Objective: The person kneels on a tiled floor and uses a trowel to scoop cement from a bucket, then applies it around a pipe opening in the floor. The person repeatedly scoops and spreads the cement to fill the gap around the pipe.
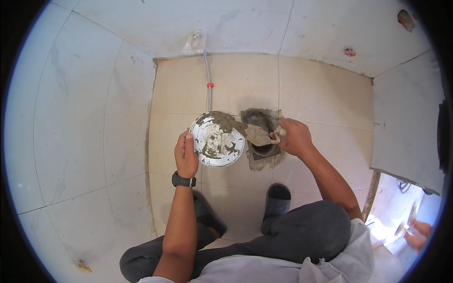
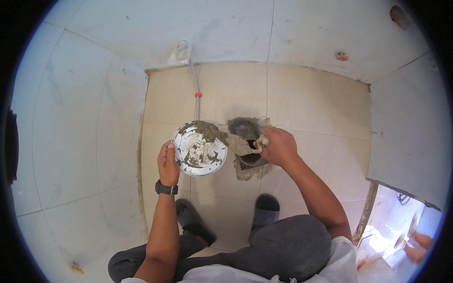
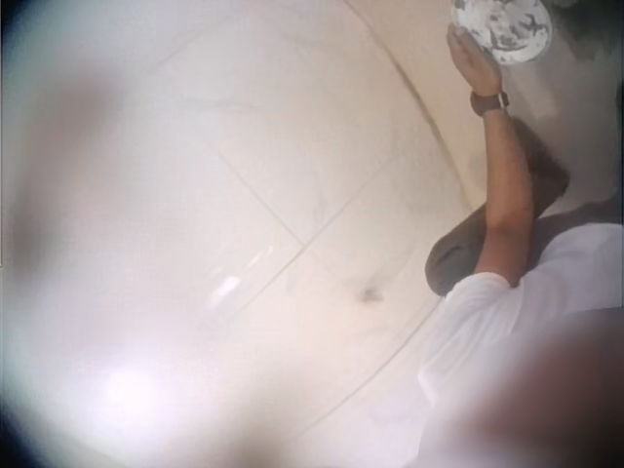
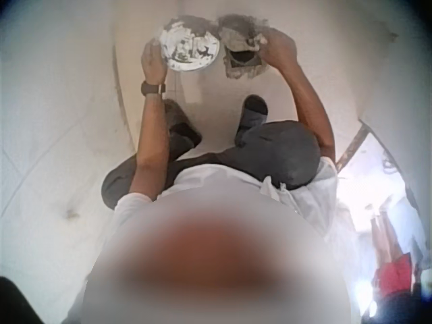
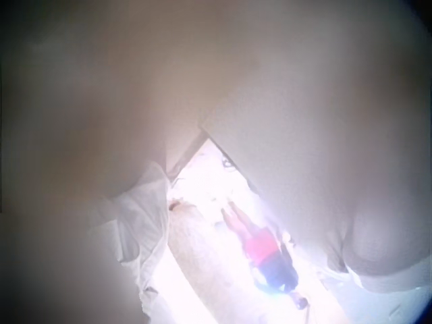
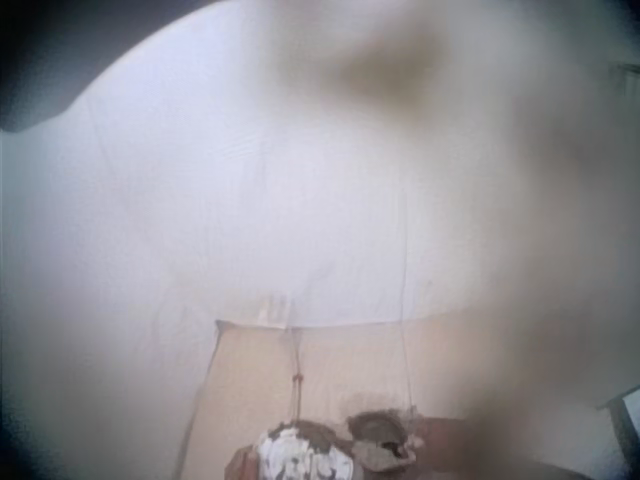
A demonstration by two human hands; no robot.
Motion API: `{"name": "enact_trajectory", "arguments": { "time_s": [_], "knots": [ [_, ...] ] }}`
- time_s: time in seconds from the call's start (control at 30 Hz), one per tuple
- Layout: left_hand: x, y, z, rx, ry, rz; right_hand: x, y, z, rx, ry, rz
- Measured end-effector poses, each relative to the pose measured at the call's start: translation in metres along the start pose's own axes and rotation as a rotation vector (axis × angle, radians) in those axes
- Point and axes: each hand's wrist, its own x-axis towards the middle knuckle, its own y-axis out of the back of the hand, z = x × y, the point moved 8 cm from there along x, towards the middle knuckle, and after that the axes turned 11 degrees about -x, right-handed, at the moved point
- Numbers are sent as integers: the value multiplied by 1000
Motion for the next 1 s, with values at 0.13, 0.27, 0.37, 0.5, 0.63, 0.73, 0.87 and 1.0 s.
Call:
{"name": "enact_trajectory", "arguments": {
  "time_s": [0.13, 0.27, 0.37, 0.5, 0.63, 0.73, 0.87, 1.0],
  "knots": [
    [3, 4, 4, 125, -8, 19, 0, -6, 1, -2, 28, 75],
    [11, 2, 3, 66, 39, -12, 3, -9, 6, -50, -6, -8],
    [12, -3, 11, 85, 25, -46, 2, -9, 7, -60, -40, -54],
    [12, -14, 22, 95, 7, -91, -1, -12, 5, -84, 21, -106],
    [11, -14, 25, 140, -10, -75, -5, -22, 4, -81, 37, -149],
    [11, -13, 22, 115, -17, -83, -7, -34, -1, -79, 24, -200],
    [7, -8, 19, 107, -49, -60, -14, -37, -24, 59, 51, -115],
    [3, -3, 15, 153, -45, -18, -18, -45, -33, 241, 87, -270]
  ]
}}
